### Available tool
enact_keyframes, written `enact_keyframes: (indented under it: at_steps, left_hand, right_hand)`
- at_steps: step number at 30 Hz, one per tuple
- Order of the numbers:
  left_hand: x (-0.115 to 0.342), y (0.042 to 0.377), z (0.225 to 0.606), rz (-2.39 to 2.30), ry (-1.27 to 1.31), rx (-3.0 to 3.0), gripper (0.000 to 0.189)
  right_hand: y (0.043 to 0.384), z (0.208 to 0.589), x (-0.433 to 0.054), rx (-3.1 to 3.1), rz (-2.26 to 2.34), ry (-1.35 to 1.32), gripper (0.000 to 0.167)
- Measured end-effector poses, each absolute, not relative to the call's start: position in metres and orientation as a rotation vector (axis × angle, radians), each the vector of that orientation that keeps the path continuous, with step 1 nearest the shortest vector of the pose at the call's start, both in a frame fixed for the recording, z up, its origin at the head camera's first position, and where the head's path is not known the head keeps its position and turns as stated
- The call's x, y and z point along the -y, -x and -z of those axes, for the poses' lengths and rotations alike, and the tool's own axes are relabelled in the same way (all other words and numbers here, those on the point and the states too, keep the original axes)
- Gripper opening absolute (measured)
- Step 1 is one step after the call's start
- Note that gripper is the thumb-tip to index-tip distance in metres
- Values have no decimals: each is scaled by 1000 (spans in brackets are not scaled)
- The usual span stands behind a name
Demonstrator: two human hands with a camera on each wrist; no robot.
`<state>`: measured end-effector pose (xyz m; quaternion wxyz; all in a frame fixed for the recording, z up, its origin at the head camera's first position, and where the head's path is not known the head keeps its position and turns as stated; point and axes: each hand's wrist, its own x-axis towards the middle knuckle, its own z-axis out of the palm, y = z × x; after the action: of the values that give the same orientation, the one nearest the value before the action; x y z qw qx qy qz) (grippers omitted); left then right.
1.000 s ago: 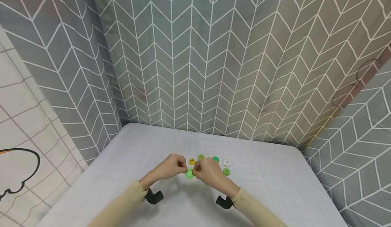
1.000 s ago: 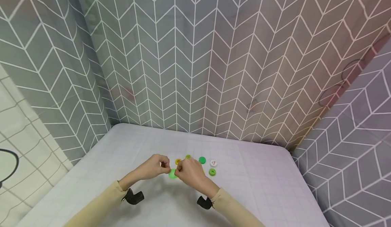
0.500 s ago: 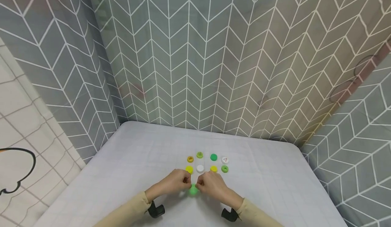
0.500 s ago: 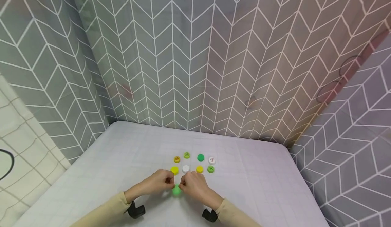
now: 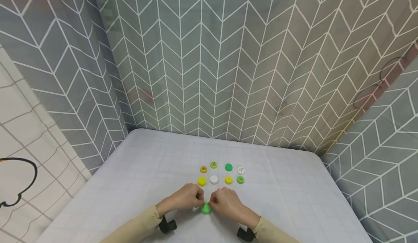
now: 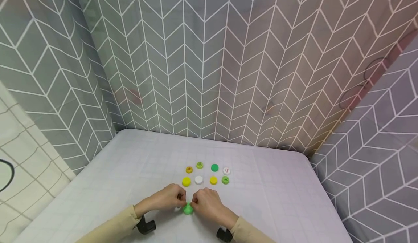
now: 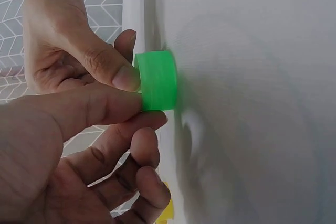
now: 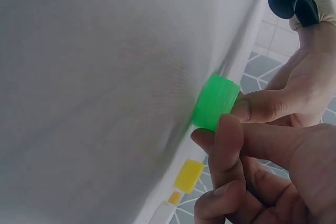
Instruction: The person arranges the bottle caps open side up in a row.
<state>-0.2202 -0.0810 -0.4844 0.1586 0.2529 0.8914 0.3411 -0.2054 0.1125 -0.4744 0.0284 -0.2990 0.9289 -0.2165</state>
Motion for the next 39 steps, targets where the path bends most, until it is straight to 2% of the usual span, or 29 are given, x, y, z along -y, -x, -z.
enact_keyframes:
  at_steps: [16, 27, 33, 39]
  left_hand:
    - [83, 221, 483, -949, -671, -2492, 16]
    - [93, 222, 474, -845, -726, -2533, 21]
    - [106, 230, 465, -893, -784, -2560, 19]
    - [118, 250, 450, -987, -836, -2649, 14]
  right_hand:
    - [203, 475, -112, -2840, 675, 917, 12]
    - [204, 471, -118, -2784, 718, 871, 26]
    - [216, 459, -124, -2870, 789, 887, 31]
    - [238, 439, -129, -3034, 834, 921, 25]
